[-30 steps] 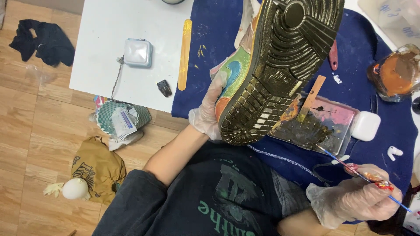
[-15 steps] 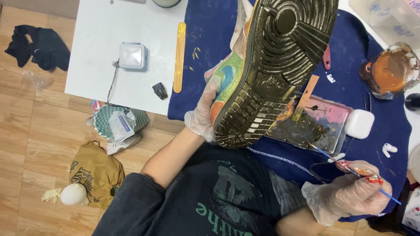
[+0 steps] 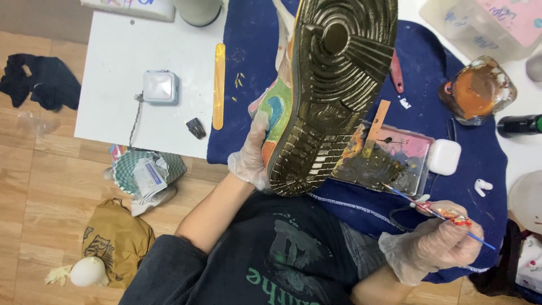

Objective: The person paints the sole of a sneaker with gold paint using a small brush. They hold the shoe in their left hand and apply paint to the tread pattern, occasionally dipping the brush into a container of paint.

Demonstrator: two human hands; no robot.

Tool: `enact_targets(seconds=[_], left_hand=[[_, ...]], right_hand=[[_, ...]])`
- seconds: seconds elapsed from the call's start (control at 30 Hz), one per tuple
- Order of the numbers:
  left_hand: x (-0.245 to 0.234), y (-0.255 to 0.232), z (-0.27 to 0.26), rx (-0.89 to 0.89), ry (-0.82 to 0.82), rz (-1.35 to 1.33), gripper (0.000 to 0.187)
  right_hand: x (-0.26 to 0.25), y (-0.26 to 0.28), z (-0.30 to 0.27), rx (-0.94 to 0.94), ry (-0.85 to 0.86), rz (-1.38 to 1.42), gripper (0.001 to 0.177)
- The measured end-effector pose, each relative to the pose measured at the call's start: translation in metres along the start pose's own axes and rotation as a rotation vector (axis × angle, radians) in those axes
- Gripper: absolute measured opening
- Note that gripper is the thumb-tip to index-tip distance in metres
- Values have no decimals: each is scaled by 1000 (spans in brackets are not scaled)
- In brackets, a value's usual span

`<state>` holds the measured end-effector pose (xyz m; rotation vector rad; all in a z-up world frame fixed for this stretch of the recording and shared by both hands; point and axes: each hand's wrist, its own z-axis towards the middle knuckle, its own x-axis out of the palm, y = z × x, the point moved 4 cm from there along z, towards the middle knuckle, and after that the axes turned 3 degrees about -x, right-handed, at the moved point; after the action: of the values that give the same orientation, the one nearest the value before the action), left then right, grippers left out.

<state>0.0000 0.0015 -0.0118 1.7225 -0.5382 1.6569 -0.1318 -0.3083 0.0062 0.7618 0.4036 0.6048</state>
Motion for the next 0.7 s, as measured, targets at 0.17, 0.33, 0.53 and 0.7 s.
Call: enact_targets(seconds=[0.17,0.33,0.53,0.7], left_hand=[[12,-3,2,219,-17,204,82],[22,-9,5,527,31,485,90],[26,-7,4,534,71,527,90],[42,-4,6,548,98,590,85]], right_hand=[[-4,-1,-2,-62,16,-88,50],[-10,2,-2,-60,13,-191,43],[-4,5,-3,-16,1,-64,42],[-2,4,-3,12,-10,-18,46]])
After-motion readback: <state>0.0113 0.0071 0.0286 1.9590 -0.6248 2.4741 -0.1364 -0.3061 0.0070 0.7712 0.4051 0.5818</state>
